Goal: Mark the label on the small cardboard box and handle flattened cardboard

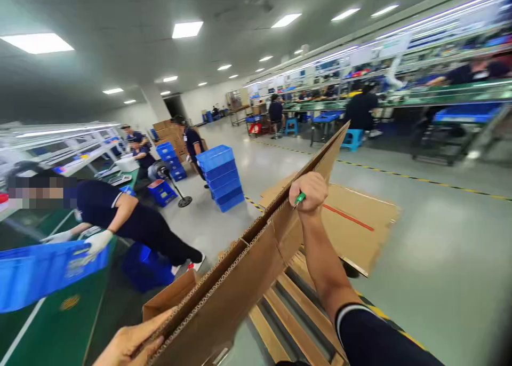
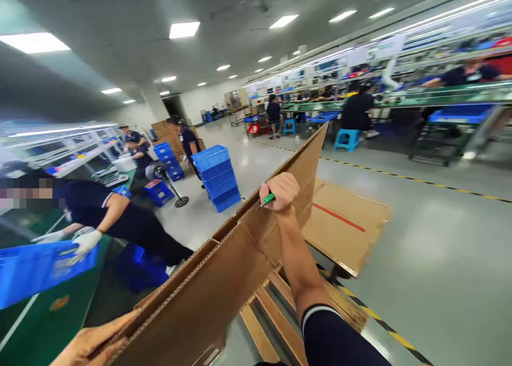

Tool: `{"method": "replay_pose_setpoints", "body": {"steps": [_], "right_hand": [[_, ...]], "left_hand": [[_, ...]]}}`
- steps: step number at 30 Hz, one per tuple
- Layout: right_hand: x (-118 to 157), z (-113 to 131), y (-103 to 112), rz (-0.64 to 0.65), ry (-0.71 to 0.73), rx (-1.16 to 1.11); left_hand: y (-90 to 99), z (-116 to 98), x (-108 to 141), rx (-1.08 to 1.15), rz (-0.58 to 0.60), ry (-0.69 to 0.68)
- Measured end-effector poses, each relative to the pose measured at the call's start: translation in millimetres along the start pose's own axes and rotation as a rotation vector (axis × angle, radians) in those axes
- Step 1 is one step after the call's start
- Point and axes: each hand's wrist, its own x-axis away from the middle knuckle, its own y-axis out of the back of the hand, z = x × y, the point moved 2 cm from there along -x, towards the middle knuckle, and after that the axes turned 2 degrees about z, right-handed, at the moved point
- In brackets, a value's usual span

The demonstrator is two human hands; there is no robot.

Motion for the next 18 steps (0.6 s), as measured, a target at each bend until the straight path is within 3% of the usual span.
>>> {"method": "replay_pose_setpoints", "body": {"steps": [2,5,7,9,10,12,14,16,18], "right_hand": [[-26,-24,20,-0.116,0.003,0.165],[-47,-55,70,-0.375,0.122,0.289],[-35,-69,111,-0.543,0.169,0.358],[-1,-77,152,-0.585,0.056,0.551],[23,-79,169,-0.453,-0.031,0.678],[84,-80,197,0.005,-0.274,0.79],[156,-73,224,0.372,-0.634,0.776],[226,-51,248,0.644,-0.998,0.668],[281,-18,270,0.818,-1.334,0.542]], "left_hand": [[26.1,-9,-23,-0.247,-0.04,-0.221],[51.1,-22,-67,-0.61,-0.15,-0.57],[56.5,-25,-111,-0.743,-0.179,-0.741],[51.3,-22,-168,-0.801,-0.148,-0.839],[43.7,-18,-201,-0.831,-0.119,-0.834],[17.9,-5,-266,-0.87,-0.109,-0.728],[-21.4,9,-317,-0.8,-0.152,-0.545],[-74.4,25,-340,-0.618,-0.003,-0.43],[-130.1,41,-331,-0.437,0.187,-0.402]]}}
